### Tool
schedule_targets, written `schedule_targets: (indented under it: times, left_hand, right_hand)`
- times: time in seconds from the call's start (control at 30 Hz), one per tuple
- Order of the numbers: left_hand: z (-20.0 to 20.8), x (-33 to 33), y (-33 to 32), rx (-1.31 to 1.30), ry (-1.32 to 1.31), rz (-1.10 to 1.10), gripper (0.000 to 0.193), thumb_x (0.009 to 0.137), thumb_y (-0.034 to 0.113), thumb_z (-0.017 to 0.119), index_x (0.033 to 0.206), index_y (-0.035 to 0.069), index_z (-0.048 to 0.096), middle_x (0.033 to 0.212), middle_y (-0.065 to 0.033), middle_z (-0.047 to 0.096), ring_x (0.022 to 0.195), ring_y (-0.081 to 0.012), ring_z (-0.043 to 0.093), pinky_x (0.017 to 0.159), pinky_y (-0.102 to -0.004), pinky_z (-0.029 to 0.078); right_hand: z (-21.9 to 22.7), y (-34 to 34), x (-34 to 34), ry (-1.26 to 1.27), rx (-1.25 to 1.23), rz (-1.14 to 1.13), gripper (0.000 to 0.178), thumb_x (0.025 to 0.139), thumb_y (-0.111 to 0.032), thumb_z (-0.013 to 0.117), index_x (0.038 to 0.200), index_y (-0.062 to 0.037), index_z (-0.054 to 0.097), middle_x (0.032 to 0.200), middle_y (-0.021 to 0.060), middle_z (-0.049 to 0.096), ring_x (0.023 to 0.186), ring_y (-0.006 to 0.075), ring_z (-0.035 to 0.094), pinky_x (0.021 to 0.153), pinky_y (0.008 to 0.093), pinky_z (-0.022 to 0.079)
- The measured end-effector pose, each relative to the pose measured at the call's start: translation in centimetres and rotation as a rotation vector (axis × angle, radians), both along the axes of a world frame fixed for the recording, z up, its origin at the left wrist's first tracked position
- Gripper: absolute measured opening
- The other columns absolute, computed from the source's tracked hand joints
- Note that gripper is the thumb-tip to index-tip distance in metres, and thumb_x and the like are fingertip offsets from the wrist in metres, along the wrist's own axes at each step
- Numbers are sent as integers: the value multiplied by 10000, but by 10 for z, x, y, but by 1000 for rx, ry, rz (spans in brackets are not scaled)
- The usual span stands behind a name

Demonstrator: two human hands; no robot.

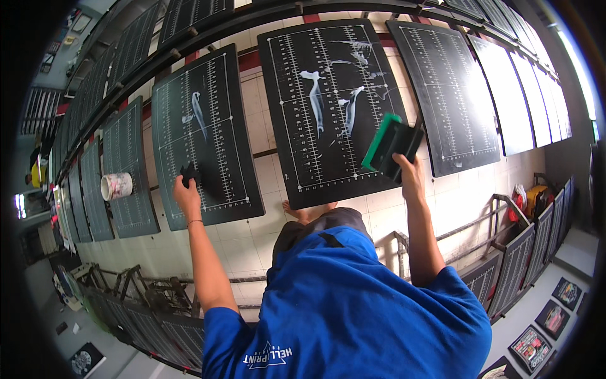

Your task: The person uses a squeegee to spread white ink across a screen printing mesh. They repeatedly scoop ink from a container and pull it across the screen to coat the surface. The person also uses a cloth to wipe the screen and the squeegee during the process.

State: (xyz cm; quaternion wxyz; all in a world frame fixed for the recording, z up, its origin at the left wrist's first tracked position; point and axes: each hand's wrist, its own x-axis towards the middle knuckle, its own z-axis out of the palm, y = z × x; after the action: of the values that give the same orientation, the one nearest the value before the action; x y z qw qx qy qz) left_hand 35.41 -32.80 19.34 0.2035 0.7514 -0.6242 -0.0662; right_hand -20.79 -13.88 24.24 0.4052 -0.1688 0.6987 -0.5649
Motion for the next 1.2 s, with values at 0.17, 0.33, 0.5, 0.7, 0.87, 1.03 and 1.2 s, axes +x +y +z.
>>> schedule_targets:
  times: [0.17,0.33,0.5,0.7,0.87,1.03,1.2]
  left_hand:
    - [27,-29,72,-148,291,30,330,901,144,669,1146,-59,580,1024,-203,667,949,-331,640,853,-396,491]
    - [22,-25,173,-96,597,123,284,920,115,654,1139,-46,572,1023,-91,623,814,-131,542,709,-265,447]
    - [-6,13,273,2,566,347,242,948,108,624,1135,-34,567,995,-58,614,766,-108,512,666,-235,420]
    - [-66,51,344,42,721,447,232,961,131,608,1076,-64,559,979,-116,636,857,-172,599,777,-303,486]
    - [-118,45,351,255,782,456,236,924,168,653,986,-49,582,904,-113,644,804,-170,594,729,-316,492]
    - [-199,49,373,443,941,458,214,896,149,663,964,-41,591,854,-91,631,740,-153,575,615,-311,472]
    - [-211,34,383,660,1004,529,228,885,166,656,1023,-4,592,896,-92,643,758,-164,618,595,-312,502]
  right_hand:
    - [54,-89,7,1032,212,330,361,793,-221,683,1116,-62,657,1002,203,694,943,372,664,813,440,509]
    - [29,-172,17,1342,15,464,281,791,-246,681,1047,-130,667,980,111,690,971,344,666,811,466,520]
    - [7,-203,41,1501,174,533,299,779,-227,695,1065,-140,679,1027,89,690,1004,321,662,834,461,529]
    - [2,-153,83,1515,195,627,319,725,-139,726,1040,-113,690,1039,79,677,1023,291,651,844,423,529]
    - [10,-42,107,1390,-22,775,442,686,-66,730,1121,-121,681,1099,55,671,1054,267,636,891,393,518]
    - [22,12,100,1367,-6,757,510,656,9,697,1150,-116,678,1137,40,670,1092,255,625,915,374,506]
    - [-8,10,101,1421,-86,850,580,643,-4,675,1209,-133,658,1185,7,641,1141,216,595,951,372,488]
